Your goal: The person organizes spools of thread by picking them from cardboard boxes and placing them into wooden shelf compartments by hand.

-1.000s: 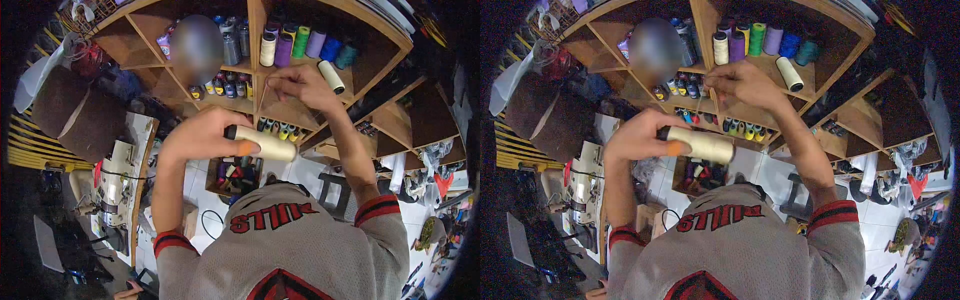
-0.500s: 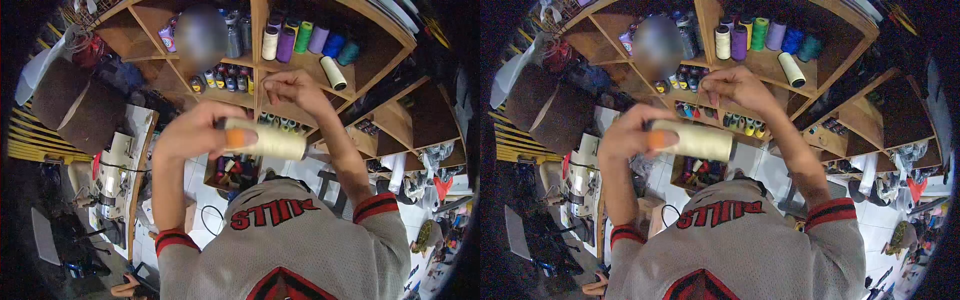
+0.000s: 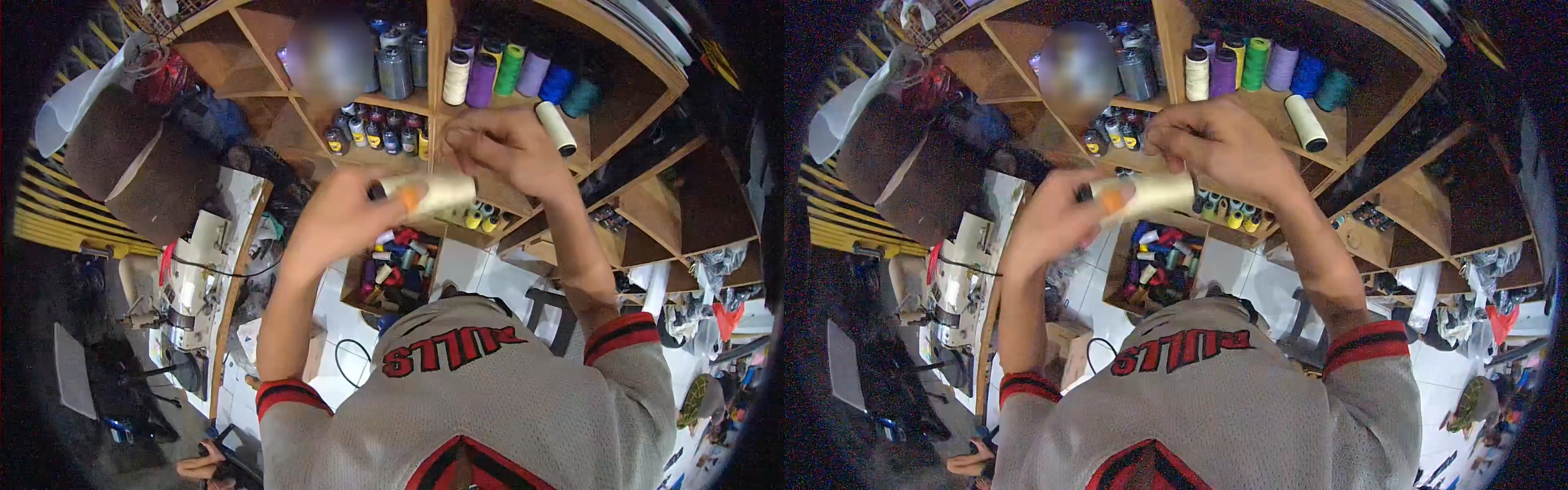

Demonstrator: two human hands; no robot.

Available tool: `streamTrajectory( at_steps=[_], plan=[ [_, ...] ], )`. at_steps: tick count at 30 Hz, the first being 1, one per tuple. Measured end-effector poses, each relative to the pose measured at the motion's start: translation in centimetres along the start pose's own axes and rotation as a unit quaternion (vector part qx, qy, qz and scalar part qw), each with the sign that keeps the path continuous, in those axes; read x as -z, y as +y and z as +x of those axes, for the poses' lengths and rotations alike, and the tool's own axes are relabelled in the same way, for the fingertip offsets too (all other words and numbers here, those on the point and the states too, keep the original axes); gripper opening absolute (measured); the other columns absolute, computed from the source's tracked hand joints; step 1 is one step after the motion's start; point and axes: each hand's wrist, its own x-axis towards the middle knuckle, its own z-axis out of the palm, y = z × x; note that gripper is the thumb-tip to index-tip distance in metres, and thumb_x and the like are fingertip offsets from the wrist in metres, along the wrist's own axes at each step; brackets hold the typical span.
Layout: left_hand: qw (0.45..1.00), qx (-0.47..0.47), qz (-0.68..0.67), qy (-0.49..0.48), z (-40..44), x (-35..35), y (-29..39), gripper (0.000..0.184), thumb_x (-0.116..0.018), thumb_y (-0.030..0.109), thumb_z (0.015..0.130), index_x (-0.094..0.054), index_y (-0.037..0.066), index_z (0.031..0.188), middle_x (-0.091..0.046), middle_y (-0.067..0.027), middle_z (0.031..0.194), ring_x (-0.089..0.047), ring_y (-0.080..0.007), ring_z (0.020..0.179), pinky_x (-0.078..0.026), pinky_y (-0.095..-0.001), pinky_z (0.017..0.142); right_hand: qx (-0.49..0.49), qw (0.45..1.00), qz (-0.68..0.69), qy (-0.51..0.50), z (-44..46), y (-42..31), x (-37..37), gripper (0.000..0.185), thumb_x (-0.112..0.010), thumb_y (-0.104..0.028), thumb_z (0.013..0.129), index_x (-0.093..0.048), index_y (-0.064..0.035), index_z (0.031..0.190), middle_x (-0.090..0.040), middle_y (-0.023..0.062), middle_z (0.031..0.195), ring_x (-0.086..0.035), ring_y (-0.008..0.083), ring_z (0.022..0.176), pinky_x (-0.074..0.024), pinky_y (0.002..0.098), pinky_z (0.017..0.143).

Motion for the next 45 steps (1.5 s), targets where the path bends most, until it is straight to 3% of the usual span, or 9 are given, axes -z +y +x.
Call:
streamTrajectory(
  at_steps=[4, 8, 15, 20, 26, 29, 32, 36, 45],
  plan=[
    [0.929, -0.006, -0.358, 0.089, 0.3, 1.0, -0.3, 0.037, -0.059, 0.033, 0.086, -0.062, -0.004, 0.089, -0.056, -0.0062, 0.059, -0.042, -0.0057, 0.039, -0.027, -0.0194, 0.034, 0.045, 0.999, 0.006, -0.015, -1.3, 0.9, -1.3, 0.018, -0.055, -0.013, 0.083, -0.064, 0.0019, 0.089, -0.062, 0.0062, 0.070, -0.059, 0.0108, 0.064, -0.0451, 0.0249, 0.058],
    [0.983, -0.020, -0.043, -0.175, -1.1, 1.4, 0.2, 0.043, -0.063, 0.039, 0.082, -0.065, -0.003, 0.089, -0.055, -0.0022, 0.057, -0.048, -0.0065, 0.042, -0.036, -0.0215, 0.038, -0.039, 0.998, -0.036, 0.017, 0.6, 1.7, -0.7, 0.026, -0.051, -0.021, 0.085, -0.064, 0.0011, 0.088, -0.062, 0.0069, 0.066, -0.059, 0.0131, 0.064, -0.0456, 0.0277, 0.061],
    [0.927, -0.025, -0.372, 0.042, 0.7, 1.5, -2.4, 0.046, -0.055, 0.037, 0.087, -0.059, -0.007, 0.100, -0.059, -0.0080, 0.062, -0.044, -0.0053, 0.040, -0.027, -0.0167, 0.032, 0.014, 0.999, -0.037, 0.017, -0.2, 4.0, -2.2, 0.023, -0.052, -0.018, 0.088, -0.064, 0.0013, 0.092, -0.060, 0.0032, 0.067, -0.052, 0.0072, 0.060, -0.0406, 0.0230, 0.053],
    [0.997, 0.034, 0.010, -0.073, 0.9, 0.0, -3.0, 0.043, -0.065, 0.041, 0.080, -0.066, -0.002, 0.085, -0.053, -0.0005, 0.055, -0.045, -0.0050, 0.042, -0.034, -0.0214, 0.038, 0.010, 0.998, -0.059, 0.007, 0.4, 1.3, -0.9, 0.022, -0.051, -0.016, 0.085, -0.065, 0.0009, 0.088, -0.058, 0.0019, 0.062, -0.047, 0.0075, 0.052, -0.0374, 0.0226, 0.048],
    [0.869, -0.055, -0.486, 0.080, 0.9, 0.0, -2.9, 0.046, -0.061, 0.034, 0.085, -0.057, -0.007, 0.104, -0.060, -0.0075, 0.066, -0.045, -0.0067, 0.041, -0.026, -0.0175, 0.033, -0.110, 0.987, 0.099, -0.057, -0.4, 2.1, -2.3, 0.019, -0.052, -0.011, 0.081, -0.064, 0.0020, 0.088, -0.058, 0.0035, 0.061, -0.049, 0.0082, 0.052, -0.0378, 0.0223, 0.047],
    [0.928, -0.079, -0.325, -0.167, -0.1, 1.1, -3.9, 0.046, -0.067, 0.037, 0.076, -0.062, -0.005, 0.095, -0.061, -0.0076, 0.066, -0.049, -0.0083, 0.043, -0.035, -0.0208, 0.038, 0.130, 0.990, 0.000, 0.051, 1.4, 6.3, -2.4, 0.017, -0.056, -0.012, 0.082, -0.065, 0.0020, 0.083, -0.056, 0.0045, 0.059, -0.045, 0.0069, 0.048, -0.0347, 0.0219, 0.044],
    [0.974, 0.029, 0.016, -0.226, 1.1, 0.8, -4.3, 0.042, -0.069, 0.038, 0.075, -0.066, -0.002, 0.088, -0.062, -0.0057, 0.067, -0.051, -0.0081, 0.047, -0.040, -0.0229, 0.042, -0.058, 0.992, 0.108, -0.012, 0.5, 2.4, -1.4, 0.020, -0.054, -0.017, 0.083, -0.065, -0.0005, 0.082, -0.057, 0.0034, 0.059, -0.051, 0.0085, 0.053, -0.0387, 0.0238, 0.048],
    [0.958, 0.077, -0.257, 0.098, 2.8, -0.8, -4.2, 0.044, -0.061, 0.040, 0.083, -0.061, -0.003, 0.093, -0.059, -0.0069, 0.062, -0.047, -0.0063, 0.042, -0.034, -0.0179, 0.037, -0.049, 0.996, 0.068, -0.033, -1.0, 2.8, -2.4, 0.022, -0.054, -0.021, 0.083, -0.066, -0.0025, 0.080, -0.056, 0.0027, 0.058, -0.053, 0.0092, 0.054, -0.0404, 0.0252, 0.049],
    [0.967, -0.015, -0.247, -0.051, 1.2, -0.9, -2.8, 0.036, -0.063, 0.031, 0.084, -0.063, -0.004, 0.093, -0.059, -0.0056, 0.064, -0.046, -0.0052, 0.041, -0.027, -0.0166, 0.033, -0.051, 0.992, 0.105, 0.039, -0.4, 4.4, -1.1, 0.025, -0.057, -0.021, 0.086, -0.066, 0.0016, 0.090, -0.066, 0.0051, 0.079, -0.058, 0.0116, 0.073, -0.0463, 0.0252, 0.071]
  ],
)
